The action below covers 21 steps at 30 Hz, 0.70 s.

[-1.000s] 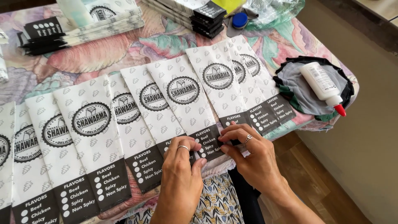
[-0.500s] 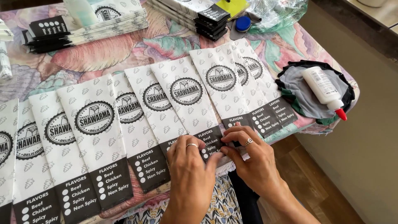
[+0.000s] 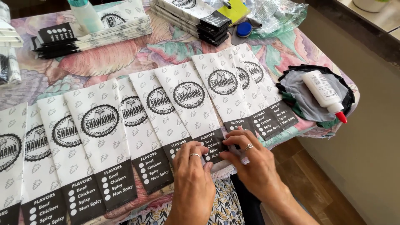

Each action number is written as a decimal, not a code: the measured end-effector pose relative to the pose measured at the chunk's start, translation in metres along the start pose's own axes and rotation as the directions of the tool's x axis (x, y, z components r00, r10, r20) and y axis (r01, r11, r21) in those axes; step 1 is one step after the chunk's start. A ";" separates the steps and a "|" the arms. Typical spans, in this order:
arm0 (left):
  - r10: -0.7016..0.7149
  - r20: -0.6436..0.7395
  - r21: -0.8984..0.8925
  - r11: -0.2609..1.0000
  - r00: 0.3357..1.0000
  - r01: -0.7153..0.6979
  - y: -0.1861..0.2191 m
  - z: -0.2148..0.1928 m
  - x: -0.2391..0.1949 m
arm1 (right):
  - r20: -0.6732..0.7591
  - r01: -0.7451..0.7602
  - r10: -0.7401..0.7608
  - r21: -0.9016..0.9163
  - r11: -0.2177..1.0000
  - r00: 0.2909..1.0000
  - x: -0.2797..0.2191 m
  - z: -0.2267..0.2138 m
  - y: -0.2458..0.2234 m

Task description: The person is manually assembling paper shawarma sleeves by applying glue to the edges and folding them into shape.

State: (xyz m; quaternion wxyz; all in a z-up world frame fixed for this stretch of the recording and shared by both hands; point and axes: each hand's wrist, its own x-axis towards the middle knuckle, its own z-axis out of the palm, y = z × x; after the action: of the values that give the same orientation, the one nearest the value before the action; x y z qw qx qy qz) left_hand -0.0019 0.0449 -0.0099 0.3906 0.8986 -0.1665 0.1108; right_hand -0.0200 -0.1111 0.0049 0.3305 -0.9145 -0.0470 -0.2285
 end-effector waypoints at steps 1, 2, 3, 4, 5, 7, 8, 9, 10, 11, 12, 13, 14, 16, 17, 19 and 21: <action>0.012 -0.004 0.018 1.000 1.000 -0.012 0.001 0.000 -0.001 | -0.005 0.053 -0.053 0.044 0.998 0.999 0.001 -0.002 0.003; 0.024 -0.007 0.036 0.999 1.000 -0.024 0.003 0.000 -0.003 | -0.013 0.106 -0.105 0.088 0.991 0.994 0.002 -0.005 0.005; 0.027 -0.015 0.036 0.999 1.000 -0.026 0.003 0.002 -0.005 | -0.015 0.114 -0.113 0.088 0.990 0.994 0.002 -0.006 -0.001; 0.057 -0.051 0.053 0.997 0.997 -0.054 0.003 0.004 -0.008 | -0.040 0.125 -0.122 0.075 0.989 0.992 0.002 -0.007 -0.007; 0.083 -0.085 0.070 0.995 0.993 -0.078 0.003 0.006 -0.012 | -0.062 0.133 -0.129 0.063 0.989 0.990 0.000 -0.009 -0.013; 0.190 -0.109 0.063 0.981 0.976 -0.184 -0.002 0.001 -0.021 | -0.064 0.201 -0.195 0.096 0.975 0.979 -0.001 -0.008 -0.020; 0.296 -0.126 0.059 0.955 0.947 -0.291 -0.004 -0.001 -0.024 | -0.070 0.262 -0.254 0.129 0.957 0.965 0.000 -0.008 -0.023; 0.297 -0.130 0.064 0.955 0.946 -0.290 -0.007 -0.010 -0.027 | -0.071 0.267 -0.259 0.132 0.955 0.963 -0.002 -0.006 -0.021; 0.324 -0.191 0.102 0.945 0.927 -0.309 -0.009 -0.018 -0.030 | -0.002 0.259 -0.261 0.134 0.956 0.965 -0.003 -0.005 -0.018; 0.350 -0.241 0.140 0.936 0.905 -0.324 -0.012 -0.027 -0.036 | 0.069 0.243 -0.254 0.139 0.960 0.965 -0.008 -0.003 -0.017; 0.349 -0.236 0.144 0.935 0.907 -0.323 -0.020 -0.036 -0.037 | 0.069 0.240 -0.252 0.145 0.960 0.965 -0.010 0.000 -0.014; 0.334 -0.227 0.161 0.939 0.915 -0.303 -0.027 -0.045 -0.037 | 0.052 0.236 -0.244 0.130 0.963 0.968 -0.010 0.002 -0.011; 0.319 -0.218 0.178 0.942 0.922 -0.284 -0.033 -0.054 -0.037 | 0.034 0.232 -0.237 0.114 0.966 0.971 -0.011 0.004 -0.008; 0.341 -0.190 0.128 0.939 0.921 -0.321 -0.041 -0.063 -0.032 | 0.061 0.269 -0.282 0.157 0.950 0.958 -0.006 0.003 -0.023; 0.359 -0.161 0.069 0.933 0.919 -0.353 -0.045 -0.067 -0.030 | 0.090 0.300 -0.322 0.196 0.933 0.942 -0.004 0.002 -0.030; 0.386 -0.138 0.050 0.922 0.912 -0.383 -0.050 -0.067 -0.029 | 0.153 0.298 -0.342 0.249 0.921 0.927 -0.007 0.011 -0.025; 0.410 -0.118 0.025 0.912 0.904 -0.410 -0.054 -0.064 -0.028 | 0.219 0.291 -0.363 0.299 0.909 0.906 -0.008 0.014 -0.021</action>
State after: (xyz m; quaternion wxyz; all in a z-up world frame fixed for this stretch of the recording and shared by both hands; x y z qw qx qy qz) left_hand -0.0111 0.1328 -0.0118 0.3679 0.8351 -0.3277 0.2445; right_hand -0.0264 -0.0857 0.0039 0.3943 -0.8646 -0.2748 -0.1465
